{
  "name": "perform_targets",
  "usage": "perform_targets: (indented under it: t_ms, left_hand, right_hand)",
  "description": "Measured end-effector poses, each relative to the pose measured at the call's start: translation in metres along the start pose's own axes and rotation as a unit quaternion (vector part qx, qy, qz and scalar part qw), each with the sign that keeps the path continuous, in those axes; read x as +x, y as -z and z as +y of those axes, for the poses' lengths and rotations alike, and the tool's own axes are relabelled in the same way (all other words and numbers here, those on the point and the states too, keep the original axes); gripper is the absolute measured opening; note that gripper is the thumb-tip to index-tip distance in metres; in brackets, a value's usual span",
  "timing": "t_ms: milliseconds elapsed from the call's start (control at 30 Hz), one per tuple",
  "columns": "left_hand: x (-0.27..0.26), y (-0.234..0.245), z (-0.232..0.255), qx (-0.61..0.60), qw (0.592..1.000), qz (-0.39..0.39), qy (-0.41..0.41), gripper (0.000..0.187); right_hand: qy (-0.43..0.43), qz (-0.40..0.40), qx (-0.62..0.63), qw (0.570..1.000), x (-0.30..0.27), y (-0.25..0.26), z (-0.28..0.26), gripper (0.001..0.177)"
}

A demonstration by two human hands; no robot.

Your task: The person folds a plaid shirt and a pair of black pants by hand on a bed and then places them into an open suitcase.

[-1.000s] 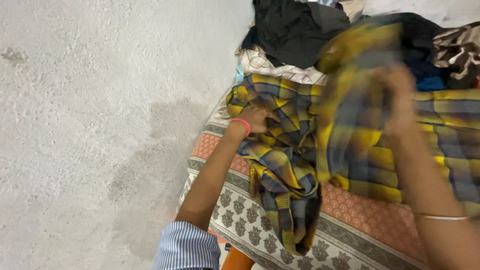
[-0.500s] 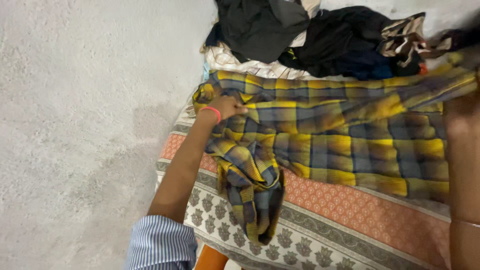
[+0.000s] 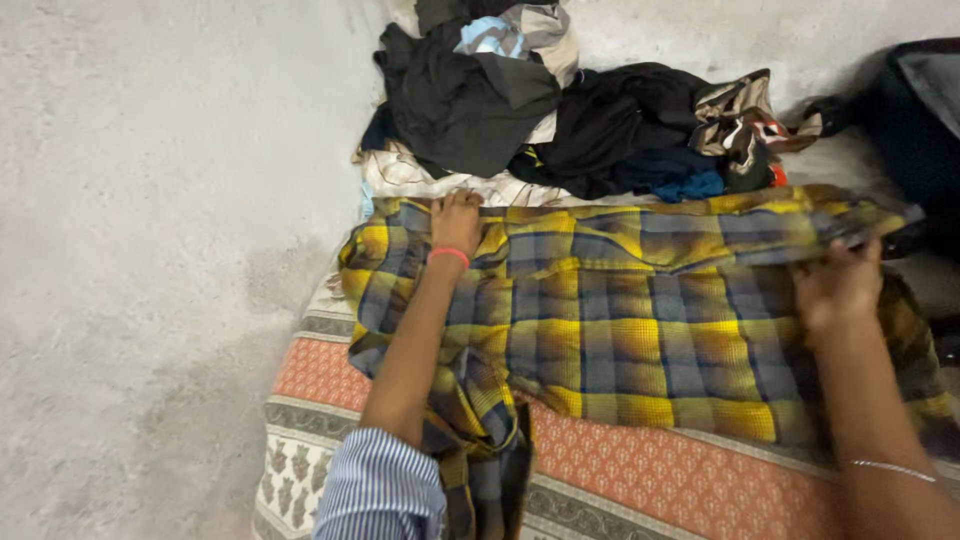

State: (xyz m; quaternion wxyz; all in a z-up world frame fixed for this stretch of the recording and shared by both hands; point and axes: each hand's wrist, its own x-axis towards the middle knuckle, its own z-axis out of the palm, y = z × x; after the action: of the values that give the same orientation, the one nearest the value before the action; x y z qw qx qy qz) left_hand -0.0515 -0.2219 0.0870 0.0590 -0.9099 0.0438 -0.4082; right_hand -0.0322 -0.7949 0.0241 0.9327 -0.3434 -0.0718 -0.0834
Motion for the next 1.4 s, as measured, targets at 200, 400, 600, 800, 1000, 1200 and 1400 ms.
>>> perform_targets:
  t_ms: [200, 400, 600, 800, 1000, 1200, 1400]
  left_hand:
    - [-0.024, 0.093, 0.061, -0.185, 0.978, 0.007, -0.097, 0.038]
    - [-0.054, 0.126, 0.062, -0.125, 0.977, -0.06, -0.163, 0.054]
    - [-0.069, 0.116, 0.066, -0.164, 0.979, 0.043, -0.112, 0.027]
    - [-0.075, 0.15, 0.045, -0.287, 0.957, -0.041, 0.001, 0.023]
    - [-0.058, 0.111, -0.026, -0.244, 0.963, -0.109, 0.045, 0.045]
    - [-0.064, 0.036, -0.062, -0.165, 0.944, -0.264, 0.11, 0.058]
    - [-0.086, 0.012, -0.07, -0.069, 0.981, -0.178, 0.048, 0.054]
  right_hand:
    - [0.013, 0.079, -0.103, 0.991, 0.015, 0.048, 0.024, 0.069]
    - [0.278, 0.003, -0.322, 0.905, -0.005, 0.004, 0.039, 0.095]
    - [-0.006, -0.166, -0.395, 0.904, -0.121, -0.162, 0.099, 0.027]
    - [-0.253, -0.125, -0.143, 0.949, -0.15, -0.273, 0.191, 0.029]
    - [-0.159, 0.007, -0.041, 0.986, -0.153, -0.276, 0.232, 0.018]
    - [-0.253, 0.025, -0.126, 0.959, -0.161, -0.266, 0.22, 0.022]
    - [-0.4, -0.096, -0.192, 0.891, -0.171, -0.264, 0.166, 0.039]
